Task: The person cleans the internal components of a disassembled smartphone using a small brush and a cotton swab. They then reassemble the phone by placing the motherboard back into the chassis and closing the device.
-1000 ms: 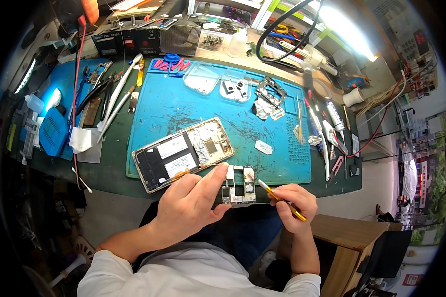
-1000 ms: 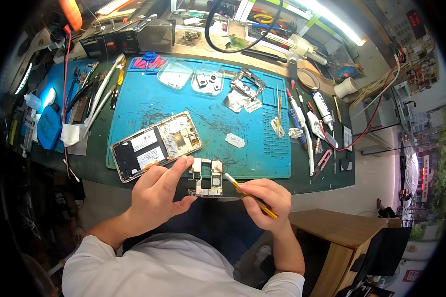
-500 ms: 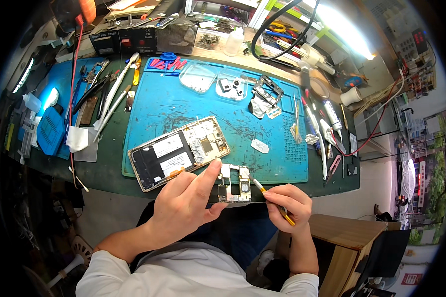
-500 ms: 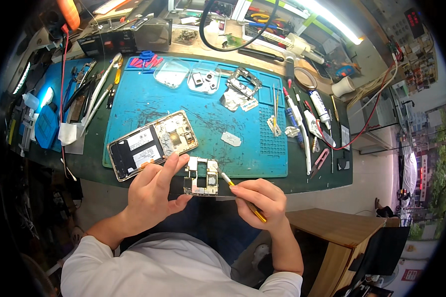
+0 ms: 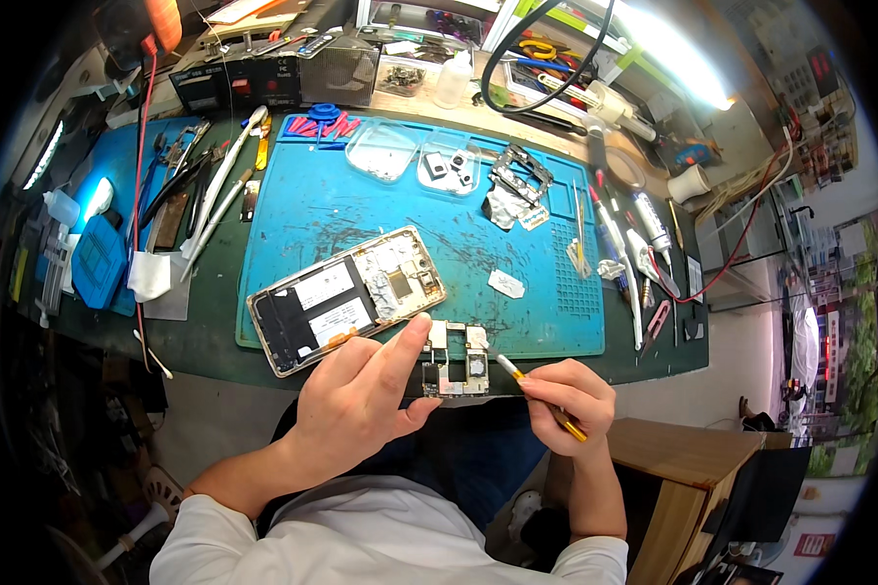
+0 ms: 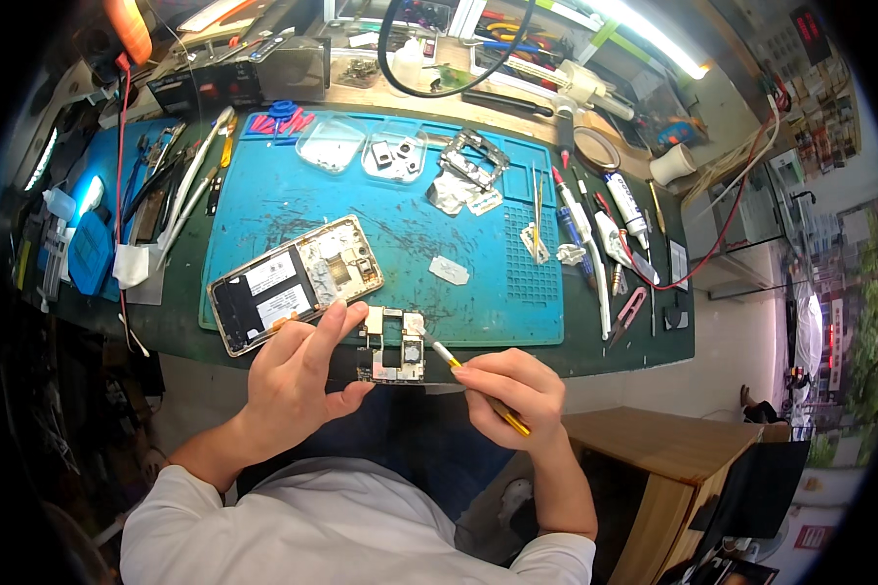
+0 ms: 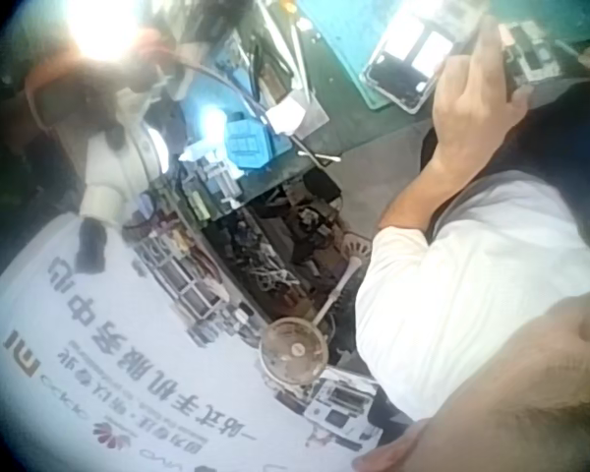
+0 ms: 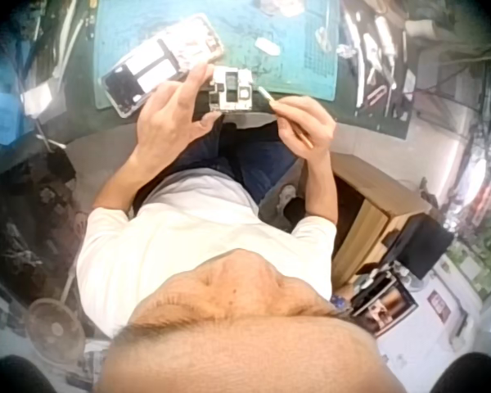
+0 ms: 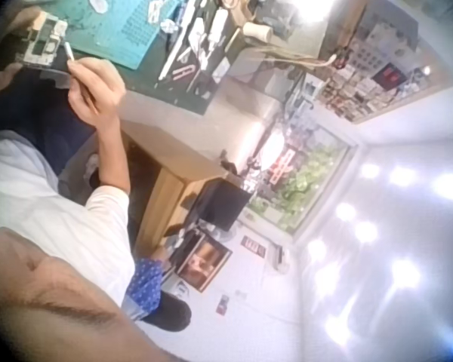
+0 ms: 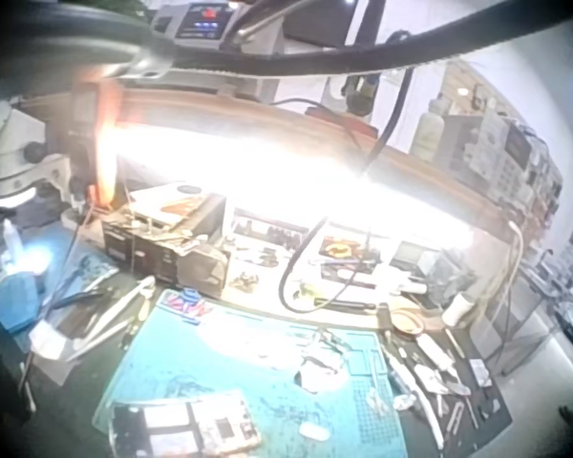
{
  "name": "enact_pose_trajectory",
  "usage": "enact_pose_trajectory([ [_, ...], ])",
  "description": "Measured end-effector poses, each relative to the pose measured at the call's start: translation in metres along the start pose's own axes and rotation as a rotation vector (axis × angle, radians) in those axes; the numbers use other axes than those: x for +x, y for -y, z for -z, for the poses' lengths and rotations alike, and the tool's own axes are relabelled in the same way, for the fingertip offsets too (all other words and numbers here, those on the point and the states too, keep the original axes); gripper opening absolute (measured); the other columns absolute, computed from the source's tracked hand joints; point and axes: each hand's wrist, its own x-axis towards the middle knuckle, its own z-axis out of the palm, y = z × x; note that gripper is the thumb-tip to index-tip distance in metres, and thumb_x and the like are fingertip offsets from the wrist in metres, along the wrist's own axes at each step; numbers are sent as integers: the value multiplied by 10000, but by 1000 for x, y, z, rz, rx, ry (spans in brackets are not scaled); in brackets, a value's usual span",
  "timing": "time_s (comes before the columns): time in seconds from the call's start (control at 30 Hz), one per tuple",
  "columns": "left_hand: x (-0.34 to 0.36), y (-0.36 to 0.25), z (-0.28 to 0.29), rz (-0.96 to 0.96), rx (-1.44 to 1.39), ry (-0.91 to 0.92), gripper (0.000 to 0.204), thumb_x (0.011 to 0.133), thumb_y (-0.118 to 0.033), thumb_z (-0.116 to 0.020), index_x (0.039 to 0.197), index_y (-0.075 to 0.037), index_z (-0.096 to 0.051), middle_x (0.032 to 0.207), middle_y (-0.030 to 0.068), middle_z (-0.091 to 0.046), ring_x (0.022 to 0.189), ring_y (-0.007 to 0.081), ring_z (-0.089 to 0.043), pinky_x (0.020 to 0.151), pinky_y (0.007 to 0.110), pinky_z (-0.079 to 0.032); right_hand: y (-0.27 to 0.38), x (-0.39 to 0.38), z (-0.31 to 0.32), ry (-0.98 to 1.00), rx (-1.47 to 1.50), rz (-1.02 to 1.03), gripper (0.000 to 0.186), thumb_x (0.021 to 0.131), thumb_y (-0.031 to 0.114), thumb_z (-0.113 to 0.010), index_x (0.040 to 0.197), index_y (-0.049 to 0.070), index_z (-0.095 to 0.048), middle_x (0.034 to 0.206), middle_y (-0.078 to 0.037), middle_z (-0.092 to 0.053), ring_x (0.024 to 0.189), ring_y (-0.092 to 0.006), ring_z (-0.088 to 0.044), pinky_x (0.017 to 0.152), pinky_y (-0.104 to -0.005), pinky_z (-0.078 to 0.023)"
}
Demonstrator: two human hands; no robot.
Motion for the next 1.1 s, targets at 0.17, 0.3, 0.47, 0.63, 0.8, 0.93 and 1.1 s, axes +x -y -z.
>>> enact_pose_trajectory([
  [0.17, 2, -2, 2, 6, 14, 3, 869, 798, -251, -820, 1532, 12, -437, 1102, 66, -703, 786, 200, -582, 767, 345, -532, -2, -11, 5, -75, 131, -173, 322, 763, -135, -653, 1045, -16, -750, 924, -135, -729, 737, -182, -705, 665, -273, -568],
  [0.3, 2, -3, 3, 10, 9, 10, 880, 783, -237, -830, 1532, 8, -439, 1099, 61, -703, 790, 199, -583, 785, 349, -534, 3, 2, 1, -188, 97, -345, 276, 846, -97, -653, 1106, -39, -725, 967, -150, -731, 790, -177, -719, 724, -275, -576],
  [0.47, 1, -2, 2, 12, -4, 16, 901, 761, -221, -844, 1533, 9, -438, 1105, 60, -703, 797, 197, -585, 789, 349, -534, 1, 20, -7, -132, -150, -230, 291, 846, -83, -696, 1129, -23, -728, 1009, -150, -731, 838, -208, -722, 745, -292, -572],
  [0.63, -1, -1, 1, 14, -12, 20, 921, 751, -220, -849, 1536, 16, -429, 1118, 65, -704, 799, 198, -585, 771, 346, -533, -3, 23, -8, -130, -201, -227, 277, 847, -55, -728, 1121, -17, -740, 1024, -146, -732, 835, -215, -719, 741, -293, -571],
  [0.8, -1, 0, 2, 1, -6, 25, 934, 748, -219, -849, 1541, 22, -419, 1123, 69, -705, 796, 196, -584, 762, 338, -530, -6, 18, -10, -158, -150, -287, 263, 852, -46, -735, 1115, -28, -742, 1025, -150, -738, 844, -216, -726, 746, -290, -570],
  [0.93, 0, -1, 3, 2, -4, 22, 943, 743, -219, -852, 1543, 23, -415, 1134, 73, -706, 794, 193, -583, 770, 337, -531, -7, 15, -9, -174, -93, -317, 261, 899, -25, -713, 1159, -41, -722, 1023, -155, -739, 860, -213, -730, 747, -297, -571],
  [1.1, 1, -3, 3, 7, 18, 25, 953, 718, -203, -865, 1533, 21, -425, 1176, 76, -708, 795, 195, -584, 789, 334, -539, -4, 16, -10, -303, 31, -430, 277, 1013, 89, -669, 1254, -48, -672, 1020, -146, -733, 871, -189, -725, 764, -284, -567],
])
